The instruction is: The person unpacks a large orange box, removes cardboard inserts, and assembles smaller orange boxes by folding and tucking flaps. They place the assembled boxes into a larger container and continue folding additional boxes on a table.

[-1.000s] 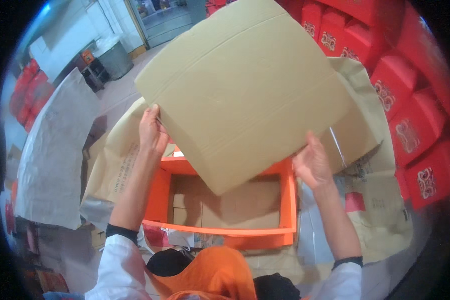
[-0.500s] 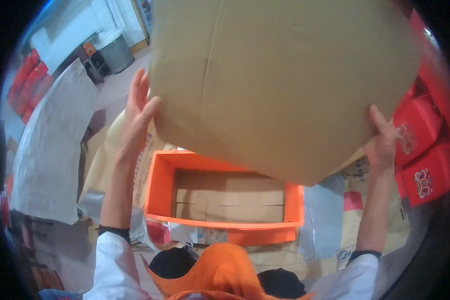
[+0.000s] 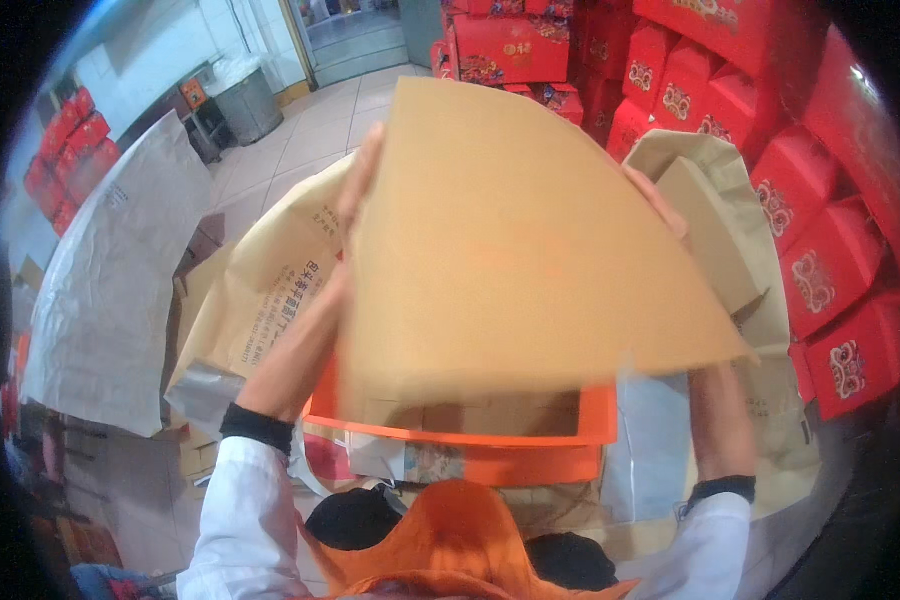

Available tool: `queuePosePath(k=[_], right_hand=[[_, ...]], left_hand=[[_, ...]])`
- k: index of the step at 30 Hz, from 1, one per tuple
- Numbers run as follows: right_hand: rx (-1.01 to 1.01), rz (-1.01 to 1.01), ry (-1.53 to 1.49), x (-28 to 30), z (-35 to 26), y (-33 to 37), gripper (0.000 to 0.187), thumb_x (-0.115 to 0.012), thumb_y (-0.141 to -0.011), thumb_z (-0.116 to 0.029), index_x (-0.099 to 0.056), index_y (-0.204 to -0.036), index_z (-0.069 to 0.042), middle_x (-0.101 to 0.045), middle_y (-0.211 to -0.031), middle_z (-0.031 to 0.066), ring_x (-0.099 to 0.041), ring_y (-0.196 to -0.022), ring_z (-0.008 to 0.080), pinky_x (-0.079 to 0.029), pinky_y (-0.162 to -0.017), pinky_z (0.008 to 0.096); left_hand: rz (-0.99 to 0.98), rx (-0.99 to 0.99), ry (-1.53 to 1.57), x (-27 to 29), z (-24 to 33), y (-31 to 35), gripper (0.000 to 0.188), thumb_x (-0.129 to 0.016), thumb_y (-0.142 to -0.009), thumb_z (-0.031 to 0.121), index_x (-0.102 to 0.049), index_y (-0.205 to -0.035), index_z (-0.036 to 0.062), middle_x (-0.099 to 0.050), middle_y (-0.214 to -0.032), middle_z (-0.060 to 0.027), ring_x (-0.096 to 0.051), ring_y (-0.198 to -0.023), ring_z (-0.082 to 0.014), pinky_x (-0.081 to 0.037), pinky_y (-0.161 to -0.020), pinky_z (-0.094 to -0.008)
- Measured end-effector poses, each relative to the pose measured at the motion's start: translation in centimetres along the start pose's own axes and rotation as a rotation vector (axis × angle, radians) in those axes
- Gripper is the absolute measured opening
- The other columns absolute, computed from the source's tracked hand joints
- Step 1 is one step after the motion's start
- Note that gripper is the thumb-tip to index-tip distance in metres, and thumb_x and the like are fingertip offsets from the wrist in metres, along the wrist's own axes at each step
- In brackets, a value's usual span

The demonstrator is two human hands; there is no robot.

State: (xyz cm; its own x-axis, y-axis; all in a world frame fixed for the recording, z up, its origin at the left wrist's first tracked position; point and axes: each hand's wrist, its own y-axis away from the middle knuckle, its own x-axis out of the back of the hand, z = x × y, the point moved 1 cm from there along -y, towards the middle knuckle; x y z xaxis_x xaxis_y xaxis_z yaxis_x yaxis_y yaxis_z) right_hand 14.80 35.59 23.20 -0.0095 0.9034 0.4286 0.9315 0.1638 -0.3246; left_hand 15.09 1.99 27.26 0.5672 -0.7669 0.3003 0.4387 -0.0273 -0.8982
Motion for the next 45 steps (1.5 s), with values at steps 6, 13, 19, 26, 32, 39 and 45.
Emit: queuePosePath(k=[6, 13, 19, 26, 32, 39, 45], right_hand=[[-0.249, -0.135, -0.059, 0.2, 1.6, 8.4, 0.036, -0.054, -0.086, -0.015, -0.048, -0.120, -0.002, -0.055, -0.115, 0.0091, -0.053, -0.104, 0.0173, -0.041, -0.090, 0.0312], [-0.413, -0.146, -0.077, 1.7, 1.7, 14.4, 0.037, -0.052, -0.087, -0.018, -0.047, -0.121, -0.002, -0.055, -0.115, 0.0092, -0.052, -0.104, 0.0167, -0.041, -0.089, 0.0305], [-0.454, -0.180, -0.069, 1.1, 1.9, 15.5, 0.039, -0.050, -0.088, -0.020, -0.046, -0.122, -0.001, -0.055, -0.116, 0.0093, -0.052, -0.104, 0.0161, -0.041, -0.088, 0.0300], [-0.481, -0.244, -0.022, 0.1, 2.0, 15.3, 0.040, -0.048, -0.089, -0.023, -0.045, -0.123, -0.001, -0.054, -0.116, 0.0094, -0.051, -0.104, 0.0155, -0.041, -0.087, 0.0293], [-0.483, -0.333, 0.073, -0.8, 2.3, 13.7, 0.042, -0.046, -0.090, -0.025, -0.044, -0.124, -0.001, -0.054, -0.117, 0.0096, -0.051, -0.104, 0.0150, -0.041, -0.086, 0.0288], [-0.437, -0.521, 0.180, -3.7, 3.7, 9.9, 0.044, -0.043, -0.092, -0.028, -0.042, -0.126, 0.000, -0.053, -0.117, 0.0097, -0.051, -0.104, 0.0143, -0.041, -0.085, 0.0281], [-0.564, -0.605, 0.281, -2.0, 3.0, 6.5, 0.046, -0.041, -0.092, -0.031, -0.041, -0.127, 0.000, -0.053, -0.118, 0.0098, -0.050, -0.103, 0.0138, -0.042, -0.085, 0.0275]], left_hand=[[-0.585, -0.686, -0.192, -2.4, 5.2, 6.7, 0.052, -0.051, -0.079, 0.014, -0.042, -0.127, 0.0306, -0.030, -0.141, -0.0038, -0.026, -0.131, -0.0260, -0.021, -0.105, -0.0508], [-1.023, -0.461, 0.075, 0.3, 10.4, 5.1, 0.065, -0.063, -0.073, 0.031, -0.036, -0.131, 0.0335, -0.028, -0.141, -0.0058, -0.026, -0.131, -0.0235, -0.011, -0.108, -0.0515], [-0.534, -0.556, -0.373, 2.4, 9.4, 8.4, 0.055, -0.058, -0.078, 0.023, -0.038, -0.128, 0.0336, -0.035, -0.137, -0.0093, -0.036, -0.125, -0.0292, -0.022, -0.104, -0.0529], [-0.748, -0.294, -0.411, 7.7, 14.6, 11.1, 0.042, -0.060, -0.075, 0.022, -0.053, -0.116, 0.0229, -0.049, -0.124, -0.0110, -0.045, -0.116, -0.0334, -0.036, -0.095, -0.0467], [-0.906, -0.023, -0.280, 8.0, 11.8, 9.8, 0.076, -0.075, -0.057, 0.022, -0.044, -0.126, 0.0144, -0.045, -0.127, -0.0113, -0.045, -0.113, -0.0325, -0.040, -0.090, -0.0426], [-1.119, 0.006, -0.340, 8.9, 9.8, 12.2, 0.087, -0.078, -0.055, 0.022, -0.037, -0.132, 0.0209, -0.034, -0.136, -0.0117, -0.036, -0.122, -0.0297, -0.032, -0.098, -0.0415], [-1.142, 0.012, -0.291, 8.3, 8.6, 12.3, 0.085, -0.076, -0.055, 0.019, -0.039, -0.131, 0.0255, -0.034, -0.136, -0.0104, -0.037, -0.121, -0.0288, -0.033, -0.097, -0.0414]])
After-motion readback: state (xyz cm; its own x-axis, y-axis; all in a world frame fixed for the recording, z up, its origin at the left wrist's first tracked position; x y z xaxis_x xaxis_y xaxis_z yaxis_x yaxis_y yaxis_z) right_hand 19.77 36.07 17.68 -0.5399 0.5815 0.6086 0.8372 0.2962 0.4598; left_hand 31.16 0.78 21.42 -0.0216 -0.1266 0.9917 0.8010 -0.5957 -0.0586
